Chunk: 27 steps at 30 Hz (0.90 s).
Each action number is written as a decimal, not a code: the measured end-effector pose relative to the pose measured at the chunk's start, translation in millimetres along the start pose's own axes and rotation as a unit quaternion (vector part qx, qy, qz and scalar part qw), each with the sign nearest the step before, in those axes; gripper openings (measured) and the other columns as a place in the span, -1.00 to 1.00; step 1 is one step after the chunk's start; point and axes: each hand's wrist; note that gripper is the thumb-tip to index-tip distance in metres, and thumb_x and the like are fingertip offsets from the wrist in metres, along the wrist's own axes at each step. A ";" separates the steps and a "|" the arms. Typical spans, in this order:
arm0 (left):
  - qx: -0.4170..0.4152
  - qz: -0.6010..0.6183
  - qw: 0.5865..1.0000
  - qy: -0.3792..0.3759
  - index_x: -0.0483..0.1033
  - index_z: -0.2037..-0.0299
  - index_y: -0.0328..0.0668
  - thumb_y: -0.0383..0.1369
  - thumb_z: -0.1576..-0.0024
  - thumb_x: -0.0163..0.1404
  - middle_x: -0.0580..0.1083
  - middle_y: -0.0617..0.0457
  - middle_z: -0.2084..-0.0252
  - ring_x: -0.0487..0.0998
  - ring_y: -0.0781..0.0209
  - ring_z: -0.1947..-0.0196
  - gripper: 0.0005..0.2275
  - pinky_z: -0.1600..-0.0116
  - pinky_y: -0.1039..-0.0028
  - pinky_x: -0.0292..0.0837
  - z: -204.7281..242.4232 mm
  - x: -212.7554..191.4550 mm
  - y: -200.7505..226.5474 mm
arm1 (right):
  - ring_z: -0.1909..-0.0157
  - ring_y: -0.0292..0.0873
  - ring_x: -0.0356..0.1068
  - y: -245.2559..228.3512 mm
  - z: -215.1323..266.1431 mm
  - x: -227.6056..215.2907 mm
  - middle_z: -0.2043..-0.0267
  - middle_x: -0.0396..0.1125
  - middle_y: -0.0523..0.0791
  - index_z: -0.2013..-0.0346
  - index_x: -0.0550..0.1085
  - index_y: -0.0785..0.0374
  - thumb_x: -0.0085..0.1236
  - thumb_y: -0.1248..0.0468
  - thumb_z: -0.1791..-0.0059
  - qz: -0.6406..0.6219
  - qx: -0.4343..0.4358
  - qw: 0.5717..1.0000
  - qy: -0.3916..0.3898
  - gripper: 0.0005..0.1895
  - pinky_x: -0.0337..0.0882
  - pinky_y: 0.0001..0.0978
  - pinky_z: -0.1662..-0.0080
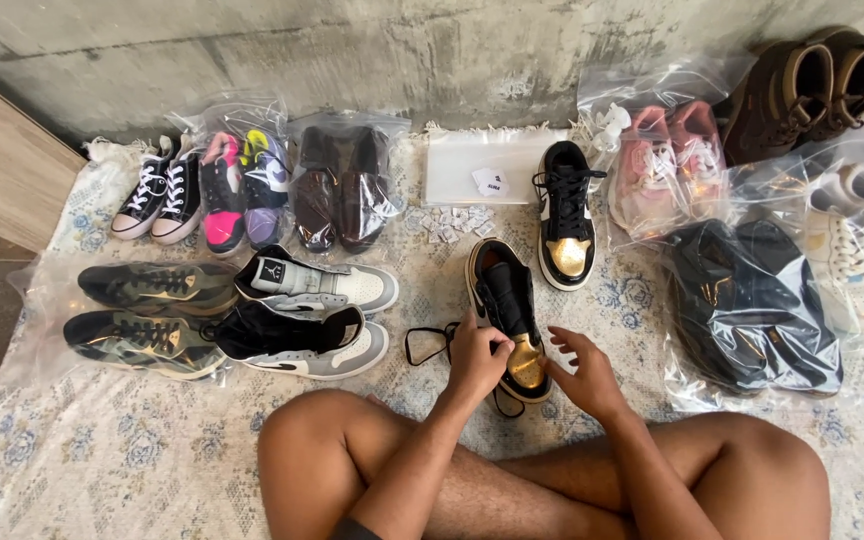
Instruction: Lacing a black and gold high-top sneaker and inspecting the sole while sitting on a rug.
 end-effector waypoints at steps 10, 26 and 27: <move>0.060 -0.070 0.995 0.025 0.58 0.30 -0.32 -0.41 -0.19 0.05 -0.02 -0.66 -0.43 0.10 -0.55 -0.40 -0.88 -0.28 -0.16 0.23 -12.9 34.5 -26.2 | 0.15 -0.16 0.55 -29.5 -9.4 15.6 0.25 0.50 -0.16 0.06 0.61 0.10 0.20 -0.07 -0.02 0.119 -0.054 0.981 0.142 -0.62 0.58 -0.26 0.19; 0.061 -0.127 0.990 0.026 0.53 0.31 -0.16 -0.37 -0.21 0.02 -0.02 -0.53 -0.47 0.10 -0.49 -0.42 -0.91 -0.21 -0.06 0.21 -23.8 48.7 -34.5 | 0.29 -0.04 0.56 -11.0 -29.6 14.4 0.50 0.51 -0.13 0.31 0.67 0.07 0.23 0.20 0.01 0.089 -0.011 0.988 0.123 -0.90 0.54 -0.21 0.22; 0.065 -0.142 0.987 0.044 0.55 0.31 -0.12 -0.35 -0.18 0.05 0.01 -0.52 -0.46 0.14 -0.48 -0.40 -0.92 -0.17 -0.01 0.24 -25.0 52.9 -38.9 | 0.30 -0.06 0.56 -8.8 -30.3 14.0 0.51 0.51 -0.14 0.32 0.67 0.06 0.24 0.21 0.02 0.070 -0.006 0.990 0.120 -0.91 0.54 -0.22 0.22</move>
Point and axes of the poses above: each hand's wrist, its own z-axis away from the middle knuckle, its own x-axis out of the palm, y = z × x
